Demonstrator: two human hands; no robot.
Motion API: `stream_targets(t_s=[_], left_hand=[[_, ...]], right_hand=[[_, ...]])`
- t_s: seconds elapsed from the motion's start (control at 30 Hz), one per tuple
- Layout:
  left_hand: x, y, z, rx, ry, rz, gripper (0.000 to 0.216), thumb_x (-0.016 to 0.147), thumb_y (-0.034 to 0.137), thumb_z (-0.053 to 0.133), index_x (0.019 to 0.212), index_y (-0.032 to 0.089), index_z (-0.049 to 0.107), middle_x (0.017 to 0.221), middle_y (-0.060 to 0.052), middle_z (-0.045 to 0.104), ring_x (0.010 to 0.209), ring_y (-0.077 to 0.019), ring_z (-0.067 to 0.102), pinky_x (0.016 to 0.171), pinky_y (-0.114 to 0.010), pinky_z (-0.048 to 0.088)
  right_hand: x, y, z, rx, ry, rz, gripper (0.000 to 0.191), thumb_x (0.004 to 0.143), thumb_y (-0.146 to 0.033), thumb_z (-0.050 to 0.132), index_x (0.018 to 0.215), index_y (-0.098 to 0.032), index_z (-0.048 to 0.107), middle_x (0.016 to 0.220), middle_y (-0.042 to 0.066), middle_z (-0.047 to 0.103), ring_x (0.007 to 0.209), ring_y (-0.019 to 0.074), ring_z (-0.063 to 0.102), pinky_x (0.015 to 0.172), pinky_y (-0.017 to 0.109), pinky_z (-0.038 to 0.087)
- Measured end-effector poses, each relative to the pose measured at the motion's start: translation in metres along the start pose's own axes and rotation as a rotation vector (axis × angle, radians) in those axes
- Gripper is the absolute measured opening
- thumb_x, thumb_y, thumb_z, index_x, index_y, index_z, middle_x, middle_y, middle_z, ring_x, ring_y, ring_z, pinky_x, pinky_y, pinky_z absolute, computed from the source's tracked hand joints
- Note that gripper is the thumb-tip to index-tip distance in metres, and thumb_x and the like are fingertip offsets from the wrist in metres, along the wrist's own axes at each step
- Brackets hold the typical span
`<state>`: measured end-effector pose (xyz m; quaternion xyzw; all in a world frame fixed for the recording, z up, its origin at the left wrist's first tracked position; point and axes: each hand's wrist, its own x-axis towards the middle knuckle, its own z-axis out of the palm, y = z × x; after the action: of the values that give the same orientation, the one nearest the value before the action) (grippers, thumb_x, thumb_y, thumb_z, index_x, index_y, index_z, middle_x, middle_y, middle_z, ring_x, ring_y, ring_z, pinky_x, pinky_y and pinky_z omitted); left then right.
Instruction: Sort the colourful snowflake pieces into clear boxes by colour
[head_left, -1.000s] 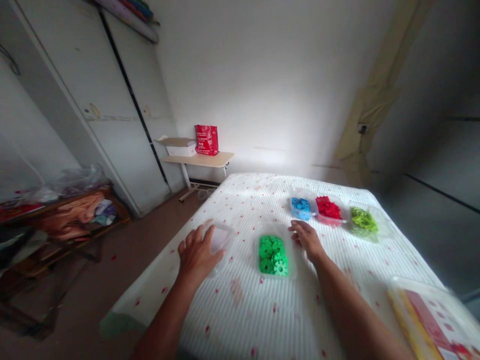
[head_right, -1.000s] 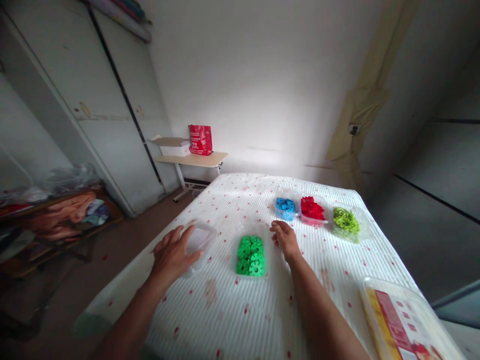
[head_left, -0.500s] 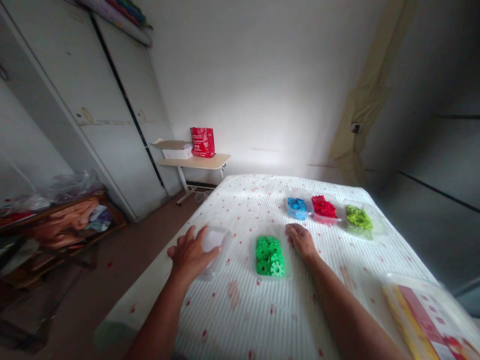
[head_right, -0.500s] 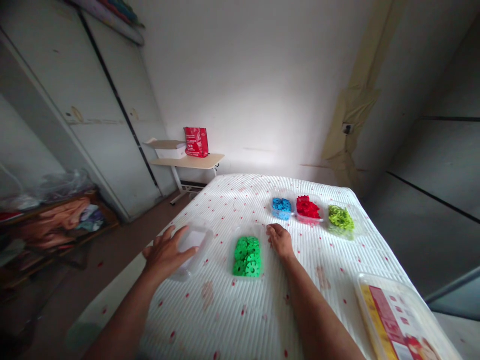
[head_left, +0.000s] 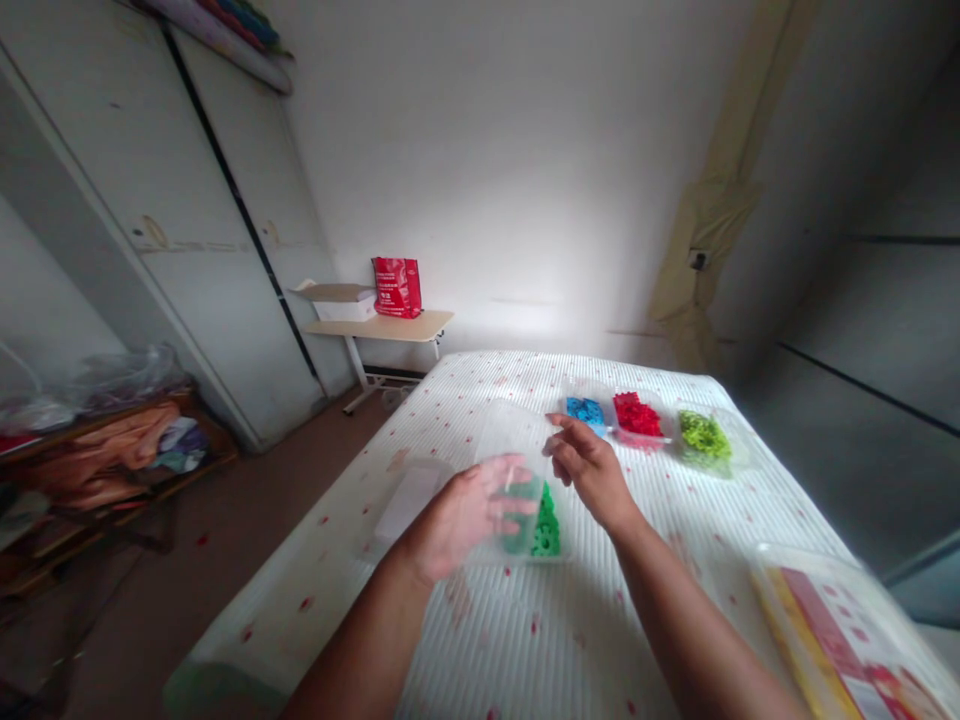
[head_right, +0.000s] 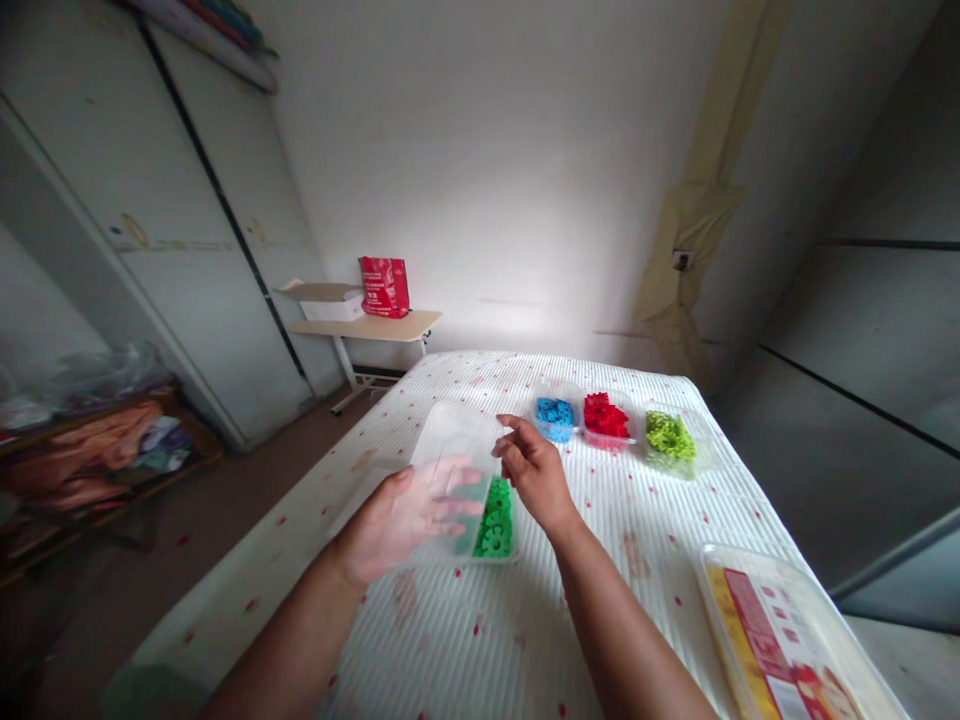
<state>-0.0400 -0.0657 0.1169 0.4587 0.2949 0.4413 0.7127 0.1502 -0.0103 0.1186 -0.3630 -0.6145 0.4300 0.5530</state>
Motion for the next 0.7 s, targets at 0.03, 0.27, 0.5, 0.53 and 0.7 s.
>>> stream_targets(t_s=[0.03, 0.27, 0.5, 0.53, 0.7], left_hand=[[0.003, -0.004, 0.003, 0.049, 0.043, 0.009, 0.053, 0.077, 0.056, 0.046, 0.114, 0.019, 0.057, 0.123, -0.013, 0.054, 0.095, -0.0242, 0.059, 0.075, -0.033, 0.043], [0.029, -0.024, -0.004, 0.716, 0.576, 0.193, 0.034, 0.081, 0.046, 0.043, 0.076, 0.017, 0.061, 0.059, 0.002, 0.053, 0.048, -0.0106, 0.045, 0.05, -0.022, 0.031], [0.064, -0.021, -0.021, 1.259, 0.694, 0.026, 0.028, 0.081, 0.035, 0.045, 0.061, 0.019, 0.057, 0.059, -0.001, 0.057, 0.059, -0.0145, 0.052, 0.054, -0.024, 0.027], [0.069, -0.021, -0.023, 1.28, 0.688, 0.009, 0.027, 0.081, 0.035, 0.044, 0.064, 0.019, 0.059, 0.063, -0.003, 0.06, 0.061, -0.0155, 0.054, 0.055, -0.024, 0.028], [0.084, -0.032, -0.035, 1.187, 0.662, 0.009, 0.023, 0.078, 0.028, 0.046, 0.085, 0.02, 0.067, 0.084, -0.007, 0.069, 0.077, -0.0179, 0.06, 0.064, -0.024, 0.036]], right_hand=[[0.001, 0.001, -0.001, -0.007, 0.021, 0.03, 0.032, 0.075, -0.038, 0.056, 0.099, -0.017, 0.058, 0.061, -0.004, 0.054, 0.043, 0.0067, 0.042, 0.04, 0.02, 0.034], [0.009, 0.027, -0.007, -0.171, 0.127, 0.219, 0.034, 0.065, -0.039, 0.055, 0.086, -0.013, 0.064, 0.05, -0.002, 0.054, 0.038, 0.0079, 0.04, 0.039, 0.021, 0.028], [0.01, 0.05, -0.007, -0.62, 0.202, 0.107, 0.03, 0.072, -0.027, 0.044, 0.088, -0.016, 0.068, 0.054, 0.002, 0.06, 0.05, 0.0144, 0.053, 0.053, 0.025, 0.036], [0.01, 0.052, -0.008, -0.659, 0.201, 0.105, 0.03, 0.073, -0.026, 0.044, 0.088, -0.016, 0.068, 0.054, 0.003, 0.061, 0.051, 0.0151, 0.054, 0.054, 0.025, 0.037], [0.011, 0.058, -0.011, -0.768, 0.203, 0.088, 0.027, 0.074, -0.021, 0.045, 0.088, -0.018, 0.069, 0.065, 0.005, 0.066, 0.059, 0.0174, 0.058, 0.059, 0.025, 0.038]])
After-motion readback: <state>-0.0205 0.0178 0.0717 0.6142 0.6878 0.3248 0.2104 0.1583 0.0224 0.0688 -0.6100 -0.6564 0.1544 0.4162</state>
